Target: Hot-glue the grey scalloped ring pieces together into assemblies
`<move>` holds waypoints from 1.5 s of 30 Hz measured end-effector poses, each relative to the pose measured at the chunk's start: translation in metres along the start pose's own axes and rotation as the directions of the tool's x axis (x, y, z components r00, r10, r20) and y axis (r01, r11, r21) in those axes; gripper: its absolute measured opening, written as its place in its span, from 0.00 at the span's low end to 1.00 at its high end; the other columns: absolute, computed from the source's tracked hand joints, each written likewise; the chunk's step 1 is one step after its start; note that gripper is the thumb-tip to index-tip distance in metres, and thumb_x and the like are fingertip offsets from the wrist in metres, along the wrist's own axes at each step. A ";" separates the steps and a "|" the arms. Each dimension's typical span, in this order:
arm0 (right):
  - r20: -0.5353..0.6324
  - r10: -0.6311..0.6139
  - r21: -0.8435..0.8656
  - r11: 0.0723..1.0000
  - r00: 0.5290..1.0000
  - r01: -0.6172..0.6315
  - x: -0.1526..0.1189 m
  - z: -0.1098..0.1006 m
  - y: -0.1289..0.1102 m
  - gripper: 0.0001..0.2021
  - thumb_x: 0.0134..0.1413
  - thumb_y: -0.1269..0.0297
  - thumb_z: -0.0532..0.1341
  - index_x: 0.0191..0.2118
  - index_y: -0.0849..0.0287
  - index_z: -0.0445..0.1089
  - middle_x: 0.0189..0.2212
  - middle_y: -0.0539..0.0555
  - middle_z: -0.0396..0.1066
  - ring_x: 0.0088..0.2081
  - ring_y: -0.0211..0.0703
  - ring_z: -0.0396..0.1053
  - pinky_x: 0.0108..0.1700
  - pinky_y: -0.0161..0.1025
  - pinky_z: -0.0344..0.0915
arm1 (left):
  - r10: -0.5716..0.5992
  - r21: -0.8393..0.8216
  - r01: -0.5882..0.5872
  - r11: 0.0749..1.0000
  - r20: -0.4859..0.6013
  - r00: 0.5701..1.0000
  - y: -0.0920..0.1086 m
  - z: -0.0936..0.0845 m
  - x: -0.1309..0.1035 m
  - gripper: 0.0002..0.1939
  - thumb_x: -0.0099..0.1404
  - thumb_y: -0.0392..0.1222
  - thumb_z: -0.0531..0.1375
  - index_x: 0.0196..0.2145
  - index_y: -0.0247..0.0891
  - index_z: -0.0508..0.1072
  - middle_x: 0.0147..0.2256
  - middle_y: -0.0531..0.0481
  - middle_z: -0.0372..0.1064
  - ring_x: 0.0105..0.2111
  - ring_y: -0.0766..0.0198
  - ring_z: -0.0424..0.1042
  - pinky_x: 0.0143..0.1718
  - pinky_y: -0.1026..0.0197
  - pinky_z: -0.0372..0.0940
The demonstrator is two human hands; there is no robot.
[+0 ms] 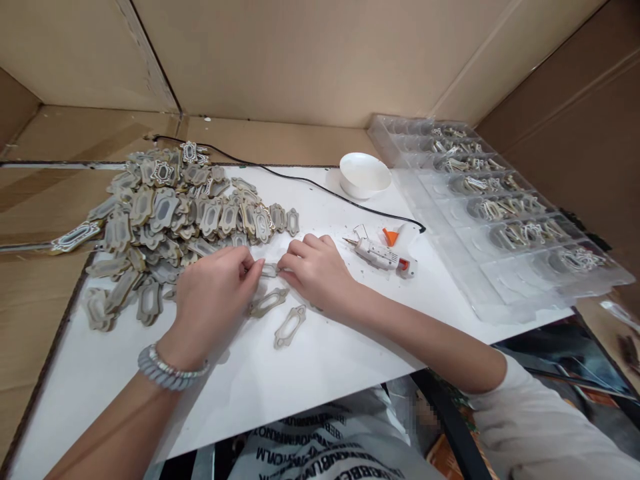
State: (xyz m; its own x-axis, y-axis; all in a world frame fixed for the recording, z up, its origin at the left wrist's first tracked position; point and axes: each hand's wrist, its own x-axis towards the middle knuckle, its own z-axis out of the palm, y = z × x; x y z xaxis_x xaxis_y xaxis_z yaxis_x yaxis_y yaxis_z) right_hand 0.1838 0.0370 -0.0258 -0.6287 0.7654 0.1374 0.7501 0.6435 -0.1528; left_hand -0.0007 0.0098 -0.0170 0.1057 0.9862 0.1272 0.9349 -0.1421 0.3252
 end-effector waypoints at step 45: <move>-0.257 -0.318 0.117 0.927 0.913 0.356 -0.069 0.004 -0.007 0.07 0.67 0.69 0.61 0.40 0.52 0.77 0.40 0.46 0.81 0.43 0.42 0.67 0.44 0.41 0.54 | 0.156 -0.190 -0.172 0.967 -0.099 0.983 0.003 -0.009 -0.003 0.10 0.70 0.45 0.54 0.35 0.42 0.74 0.32 0.52 0.71 0.23 0.65 0.63 0.32 0.59 0.56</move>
State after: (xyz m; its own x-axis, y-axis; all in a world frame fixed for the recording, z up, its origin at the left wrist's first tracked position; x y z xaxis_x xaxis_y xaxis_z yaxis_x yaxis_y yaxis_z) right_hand 0.2211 -0.0208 -0.0379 -0.7593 0.4924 0.4255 0.4479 0.8697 -0.2073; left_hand -0.0013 0.0058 -0.0077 0.2158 0.9389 0.2680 0.8214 -0.3230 0.4701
